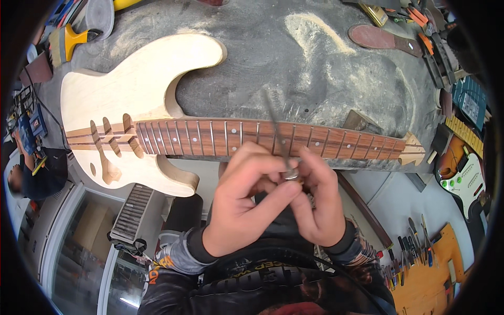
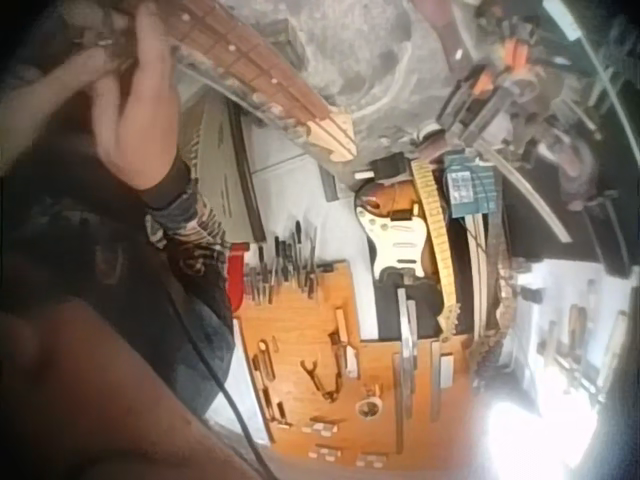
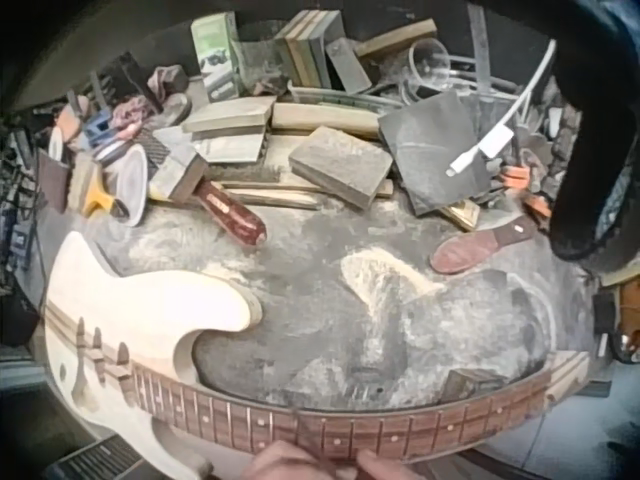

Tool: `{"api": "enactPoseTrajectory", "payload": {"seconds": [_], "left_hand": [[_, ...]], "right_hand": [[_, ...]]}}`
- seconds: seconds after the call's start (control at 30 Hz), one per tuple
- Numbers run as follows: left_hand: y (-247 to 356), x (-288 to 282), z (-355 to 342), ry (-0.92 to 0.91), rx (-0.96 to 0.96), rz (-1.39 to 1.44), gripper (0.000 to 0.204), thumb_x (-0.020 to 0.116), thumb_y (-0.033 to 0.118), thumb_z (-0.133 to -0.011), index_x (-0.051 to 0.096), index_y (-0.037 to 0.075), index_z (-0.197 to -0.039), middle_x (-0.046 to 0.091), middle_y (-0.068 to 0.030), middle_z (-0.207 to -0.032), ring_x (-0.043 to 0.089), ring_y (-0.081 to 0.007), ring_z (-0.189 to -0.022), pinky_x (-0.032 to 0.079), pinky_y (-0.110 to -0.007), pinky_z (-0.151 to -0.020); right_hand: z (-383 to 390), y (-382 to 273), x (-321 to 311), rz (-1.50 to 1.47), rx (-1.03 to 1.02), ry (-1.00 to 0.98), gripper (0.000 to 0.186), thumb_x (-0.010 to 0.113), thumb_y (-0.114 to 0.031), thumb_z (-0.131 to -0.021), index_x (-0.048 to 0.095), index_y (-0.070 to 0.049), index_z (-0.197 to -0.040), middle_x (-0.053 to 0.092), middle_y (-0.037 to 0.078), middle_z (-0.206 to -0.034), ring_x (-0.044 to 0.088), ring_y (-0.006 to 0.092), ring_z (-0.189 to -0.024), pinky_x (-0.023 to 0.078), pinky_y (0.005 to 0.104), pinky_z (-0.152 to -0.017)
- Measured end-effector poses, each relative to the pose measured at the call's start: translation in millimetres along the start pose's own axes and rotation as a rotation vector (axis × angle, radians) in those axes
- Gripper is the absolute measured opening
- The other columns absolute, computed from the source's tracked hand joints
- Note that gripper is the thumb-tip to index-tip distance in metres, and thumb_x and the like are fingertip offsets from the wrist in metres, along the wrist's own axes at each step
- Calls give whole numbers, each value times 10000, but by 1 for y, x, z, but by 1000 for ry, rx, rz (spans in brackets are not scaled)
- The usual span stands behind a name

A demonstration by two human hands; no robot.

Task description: The person uses a file to smooth the edges of the frets on a guitar neck, then turns the guitar body over to continue filing around the pickup cavities.

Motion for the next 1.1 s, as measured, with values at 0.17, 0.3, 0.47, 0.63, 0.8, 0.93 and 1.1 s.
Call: {"api": "enactPoseTrajectory", "payload": {"seconds": [0.17,0.3,0.47,0.63,0.8,0.93,1.1], "left_hand": [[16,-5,-8,-207,8,-514,177,776,-20,-927,752,-18,-1103,666,-75,-943,628,-154,-798,506,-290,-701],[31,-35,-20,-160,231,-654,134,720,-13,-954,757,-48,-1078,707,-93,-903,638,-164,-743,493,-285,-676],[42,-75,-20,34,293,-677,195,617,28,-1056,689,-88,-1195,671,-92,-935,620,-123,-725,466,-244,-669],[48,-85,-25,112,253,-623,191,603,22,-1075,678,-83,-1216,653,-70,-920,622,-114,-741,474,-241,-677],[46,-88,-23,142,245,-593,159,648,-10,-1043,720,-66,-1174,646,-48,-909,602,-92,-764,470,-234,-677],[44,-93,-27,111,293,-624,188,625,-5,-1057,689,-74,-1219,653,-63,-909,613,-103,-759,476,-236,-677],[52,-108,-32,226,438,-733,214,606,32,-1081,672,-86,-1248,681,-95,-910,633,-119,-765,486,-237,-686]], "right_hand": [[14,9,-22,-231,196,-6,460,475,-43,-1059,493,7,-1516,680,153,-1202,699,266,-1073,547,363,-921],[14,9,-29,-131,255,78,422,466,-76,-1095,543,18,-1499,697,179,-1303,691,247,-1128,512,364,-1024],[9,4,-29,2,174,51,396,518,-43,-1084,602,36,-1463,687,193,-1432,704,251,-1202,502,347,-1050],[9,1,-31,21,232,56,402,531,6,-1057,630,42,-1444,722,187,-1372,724,210,-1053,526,314,-958],[-7,-7,-31,322,-52,43,503,622,56,-970,650,-17,-1466,748,126,-1096,643,179,-743,530,313,-719],[-31,-26,-18,784,-179,45,656,716,67,-845,684,-128,-1471,534,63,-782,562,217,-617,484,334,-572],[-27,-24,-15,614,-126,51,626,707,73,-867,685,-105,-1467,557,59,-775,571,199,-620,488,331,-586]]}}
Point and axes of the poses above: each hand's wrist, its own z-axis away from the middle knuckle, its own x-axis out of the palm, y = z × x, the point moved 2 cm from there along -z, towards the middle knuckle
